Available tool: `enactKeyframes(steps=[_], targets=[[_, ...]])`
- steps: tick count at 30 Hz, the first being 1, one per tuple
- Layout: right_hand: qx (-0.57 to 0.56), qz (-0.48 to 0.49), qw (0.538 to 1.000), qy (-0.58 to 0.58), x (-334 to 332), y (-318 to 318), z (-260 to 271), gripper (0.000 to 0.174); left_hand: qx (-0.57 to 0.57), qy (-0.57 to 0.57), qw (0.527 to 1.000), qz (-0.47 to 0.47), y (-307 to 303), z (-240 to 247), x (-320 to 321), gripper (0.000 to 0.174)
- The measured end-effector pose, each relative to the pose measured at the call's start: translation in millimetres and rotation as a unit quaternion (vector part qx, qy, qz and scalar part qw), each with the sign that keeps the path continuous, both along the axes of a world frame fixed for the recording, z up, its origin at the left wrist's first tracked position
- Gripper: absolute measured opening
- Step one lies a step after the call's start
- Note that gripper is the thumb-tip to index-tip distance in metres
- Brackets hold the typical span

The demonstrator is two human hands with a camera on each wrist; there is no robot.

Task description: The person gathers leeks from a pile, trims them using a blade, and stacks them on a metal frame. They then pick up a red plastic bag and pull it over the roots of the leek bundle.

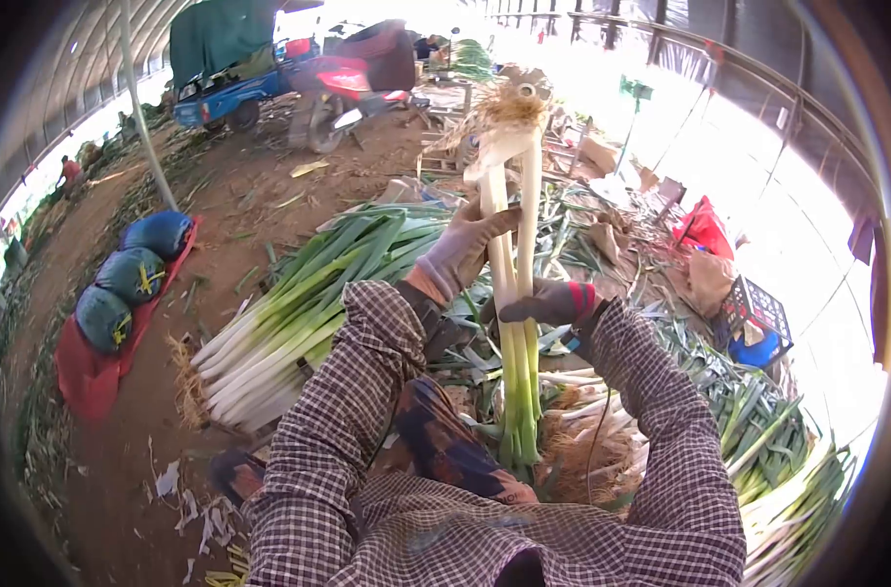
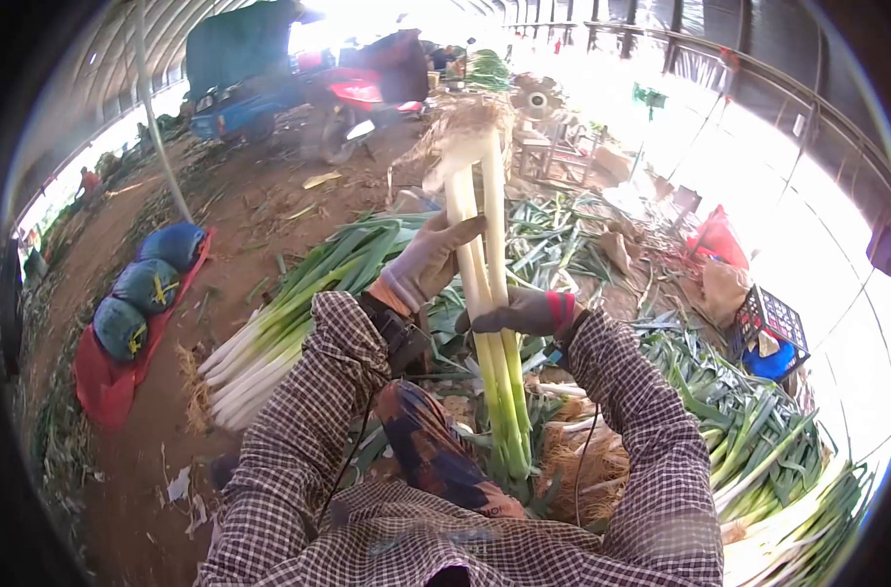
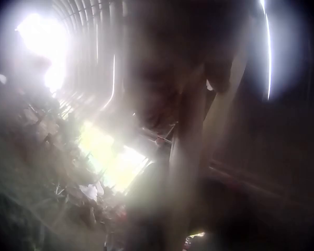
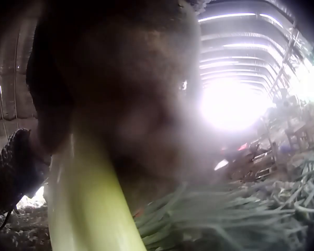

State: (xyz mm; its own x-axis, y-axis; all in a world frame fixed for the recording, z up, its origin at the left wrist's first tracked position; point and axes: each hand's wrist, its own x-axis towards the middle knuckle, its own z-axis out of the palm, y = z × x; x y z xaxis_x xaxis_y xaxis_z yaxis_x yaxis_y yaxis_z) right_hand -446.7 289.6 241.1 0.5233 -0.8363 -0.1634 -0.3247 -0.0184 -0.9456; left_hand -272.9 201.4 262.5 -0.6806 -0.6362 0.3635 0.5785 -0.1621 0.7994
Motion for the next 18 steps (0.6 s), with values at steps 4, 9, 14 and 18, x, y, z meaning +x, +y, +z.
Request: enactKeyframes(steps=[4,9,14,18], targets=[[-0.052,-0.061,0.997,0.011,21.2,-4.4,-21.9,0.036,-0.104,-0.108,0.954,0.26,0.1,-2.7,27.6,0.068],[-0.079,-0.141,0.978,0.129,26.9,-9.0,-41.8,0.041,-0.18,-0.138,0.851,0.473,-39.7,-29.8,58.0,0.063],[-0.075,-0.154,0.96,0.223,35.1,-0.1,-34.2,0.044,-0.497,-0.328,0.561,0.575,-31.8,-20.4,110.6,0.017],[-0.072,-0.215,0.91,0.347,-12.3,-8.3,-50.4,0.045,-0.48,-0.618,0.412,0.467,-49.4,-27.7,199.0,0.029]])
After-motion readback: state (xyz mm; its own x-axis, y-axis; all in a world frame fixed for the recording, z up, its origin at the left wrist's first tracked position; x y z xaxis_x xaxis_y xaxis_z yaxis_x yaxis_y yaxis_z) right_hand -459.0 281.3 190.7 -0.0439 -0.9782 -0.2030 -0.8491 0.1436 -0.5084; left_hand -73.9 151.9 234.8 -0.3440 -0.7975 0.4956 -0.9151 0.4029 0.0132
